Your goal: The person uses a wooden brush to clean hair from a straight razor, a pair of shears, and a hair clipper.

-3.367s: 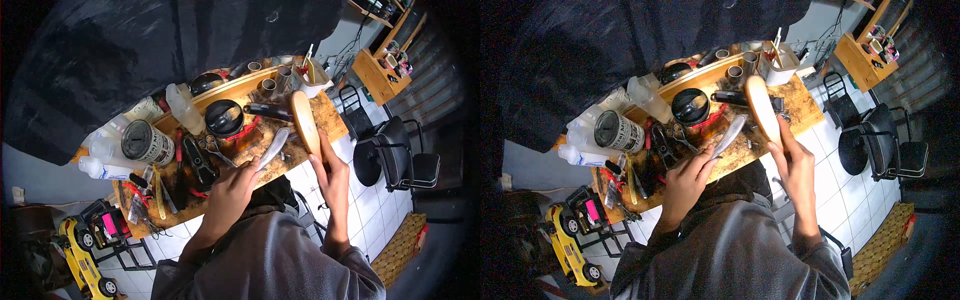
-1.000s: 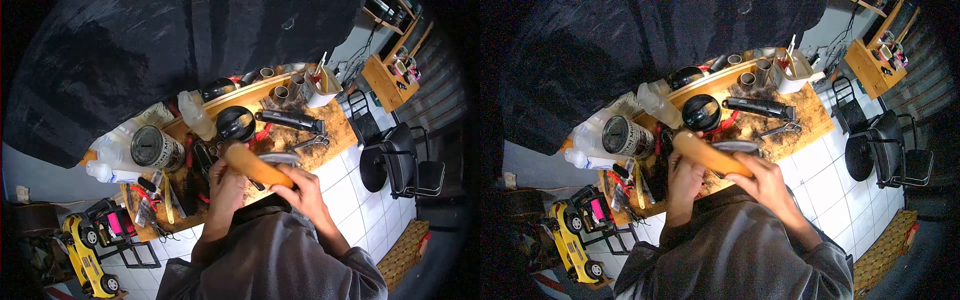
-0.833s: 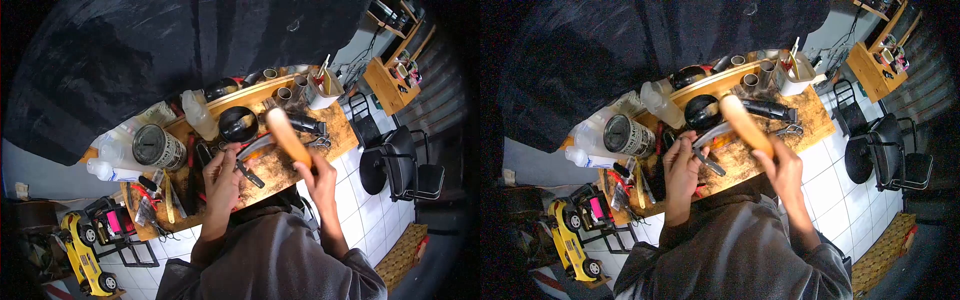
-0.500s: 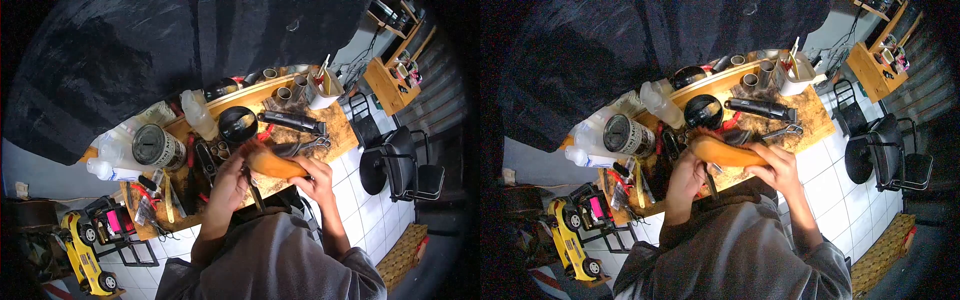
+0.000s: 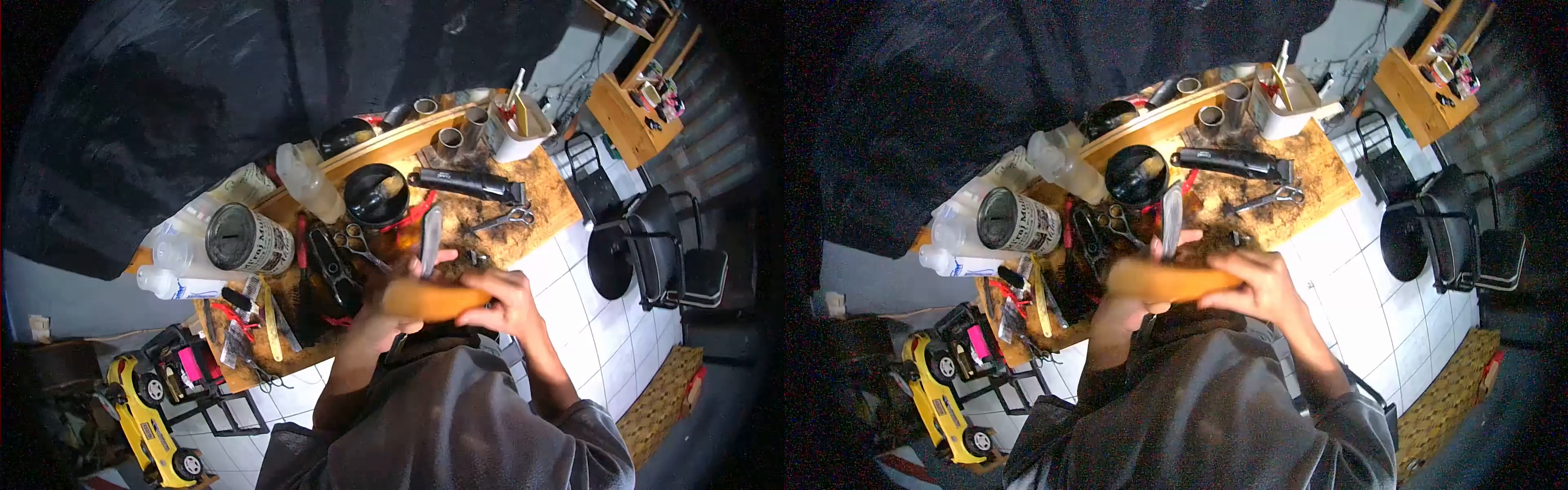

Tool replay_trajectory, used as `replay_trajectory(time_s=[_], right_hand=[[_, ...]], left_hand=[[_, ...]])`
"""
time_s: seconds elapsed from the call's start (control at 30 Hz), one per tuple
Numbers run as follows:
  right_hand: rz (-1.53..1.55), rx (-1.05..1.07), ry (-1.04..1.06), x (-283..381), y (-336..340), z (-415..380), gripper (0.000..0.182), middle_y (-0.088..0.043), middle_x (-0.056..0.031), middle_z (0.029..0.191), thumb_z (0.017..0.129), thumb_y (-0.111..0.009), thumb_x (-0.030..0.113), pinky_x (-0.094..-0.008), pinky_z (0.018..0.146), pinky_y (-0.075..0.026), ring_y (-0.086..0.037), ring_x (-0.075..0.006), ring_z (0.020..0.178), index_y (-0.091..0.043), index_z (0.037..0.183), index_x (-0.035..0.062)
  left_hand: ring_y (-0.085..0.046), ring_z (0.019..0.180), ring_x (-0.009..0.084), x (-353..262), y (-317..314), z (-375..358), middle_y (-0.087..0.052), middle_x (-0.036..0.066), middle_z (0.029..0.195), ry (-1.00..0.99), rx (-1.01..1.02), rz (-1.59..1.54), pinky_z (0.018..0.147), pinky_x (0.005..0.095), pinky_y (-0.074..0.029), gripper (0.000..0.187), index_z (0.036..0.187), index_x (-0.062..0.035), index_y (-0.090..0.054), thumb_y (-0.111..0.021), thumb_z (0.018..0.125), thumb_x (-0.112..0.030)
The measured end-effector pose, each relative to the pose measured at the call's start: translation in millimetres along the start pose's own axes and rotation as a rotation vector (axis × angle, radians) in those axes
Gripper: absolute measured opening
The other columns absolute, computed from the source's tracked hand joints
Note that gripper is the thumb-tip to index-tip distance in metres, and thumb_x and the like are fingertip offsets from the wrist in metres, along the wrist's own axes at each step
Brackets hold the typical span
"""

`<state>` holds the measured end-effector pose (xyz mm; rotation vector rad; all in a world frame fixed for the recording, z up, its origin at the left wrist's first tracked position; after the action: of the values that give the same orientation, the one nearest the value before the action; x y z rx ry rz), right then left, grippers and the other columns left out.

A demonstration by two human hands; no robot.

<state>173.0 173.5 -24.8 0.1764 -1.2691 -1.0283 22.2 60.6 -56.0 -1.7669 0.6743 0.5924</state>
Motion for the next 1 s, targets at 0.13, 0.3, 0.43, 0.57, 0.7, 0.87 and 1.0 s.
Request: replay_trajectory(time_s=[0.13,0.3,0.43,0.57,0.7,0.87,1.0], right_hand=[[-0.057,-0.339,-0.322,-13.8,22.8,0.7,0.042,-0.067,-0.0142,0.083,0.076,-0.076,0.029,-0.0322,0.065,-0.051,-0.065,-0.0224,0.072,-0.063,0.102,-0.0021],[0.353,-0.531,-0.584,-15.5,34.0,-9.5,0.030,-0.060,-0.0028,0.086,0.090,-0.063,0.019,-0.0235,0.074,-0.044,-0.053,-0.0087,0.081,-0.055,0.108,-0.0024],[0.556,-0.518,-0.579,-3.8,30.7,-21.1,0.033,-0.059,-0.0032,0.097,0.086,-0.068,0.015,-0.0254,0.081,-0.044,-0.054,-0.0090,0.087,-0.052,0.110,-0.0006],[0.821,-0.637,-0.629,0.8,37.9,-29.6,0.034,-0.059,0.0006,0.086,0.083,-0.071,0.011,-0.0202,0.060,-0.042,-0.053,-0.0052,0.071,-0.053,0.109,0.0012],[0.939,-0.789,-0.711,-16.6,51.3,-43.1,0.030,-0.053,0.0046,0.069,0.081,-0.072,0.008,-0.0183,0.039,-0.028,-0.042,-0.0017,0.047,-0.053,0.104,0.0036],[1.052,-0.915,-0.641,-39.8,87.1,-46.6,0.016,-0.045,0.0060,0.060,0.085,-0.067,0.006,-0.0190,0.036,-0.025,-0.035,-0.0019,0.042,-0.050,0.086,0.0067],[1.014,-0.982,-0.611,-64.0,111.1,-54.6,0.016,-0.044,0.0065,0.060,0.085,-0.067,0.006,-0.0187,0.036,-0.024,-0.033,-0.0009,0.042,-0.051,0.086,0.0070]], left_hand=[[-0.027,0.045,0.0001,-8.8,-18.2,-9.9,-0.044,-0.003,0.087,0.139,0.076,0.019,0.037,0.0156,-0.021,0.055,0.141,-0.0055,-0.033,-0.036,0.100,-0.042],[-0.025,0.045,-0.0003,-4.9,-38.9,2.2,-0.039,-0.003,0.083,0.296,0.173,-0.046,0.036,0.0143,-0.020,0.053,0.142,-0.0041,-0.033,-0.033,0.101,-0.038],[-0.027,0.047,0.0001,3.9,-49.8,15.6,-0.041,-0.002,0.084,0.465,0.323,-0.090,0.038,0.0151,-0.022,0.052,0.141,-0.0012,-0.033,-0.033,0.101,-0.036],[-0.029,0.049,0.0006,13.7,-63.3,27.4,-0.043,-0.001,0.083,0.550,0.323,-0.040,0.039,0.0154,-0.023,0.052,0.140,-0.0021,-0.035,-0.033,0.101,-0.037],[-0.058,0.076,0.0156,19.1,-70.5,49.0,-0.056,0.012,0.105,0.436,0.471,0.044,0.066,0.0265,-0.047,0.056,0.139,-0.0043,-0.030,-0.033,0.100,-0.045],[-0.058,0.110,0.0293,1.1,-81.8,75.5,-0.055,0.024,0.122,0.457,0.559,0.133,0.092,0.0377,-0.044,0.082,0.145,-0.0036,-0.020,-0.022,0.092,-0.066],[-0.054,0.117,0.0299,-11.4,-87.8,103.2,-0.053,0.026,0.126,0.385,0.615,0.324,0.096,0.0359,-0.041,0.087,0.145,-0.0022,-0.020,-0.012,0.090,-0.069]])
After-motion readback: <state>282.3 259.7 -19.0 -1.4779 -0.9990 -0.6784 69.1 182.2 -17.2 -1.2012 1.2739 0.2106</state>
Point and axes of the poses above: each hand's wrist, its own z-axis towards the middle knuckle, its own y-axis out of the back of the hand, x = y × z, the point moved 3 cm from there along z, towards the middle knuckle
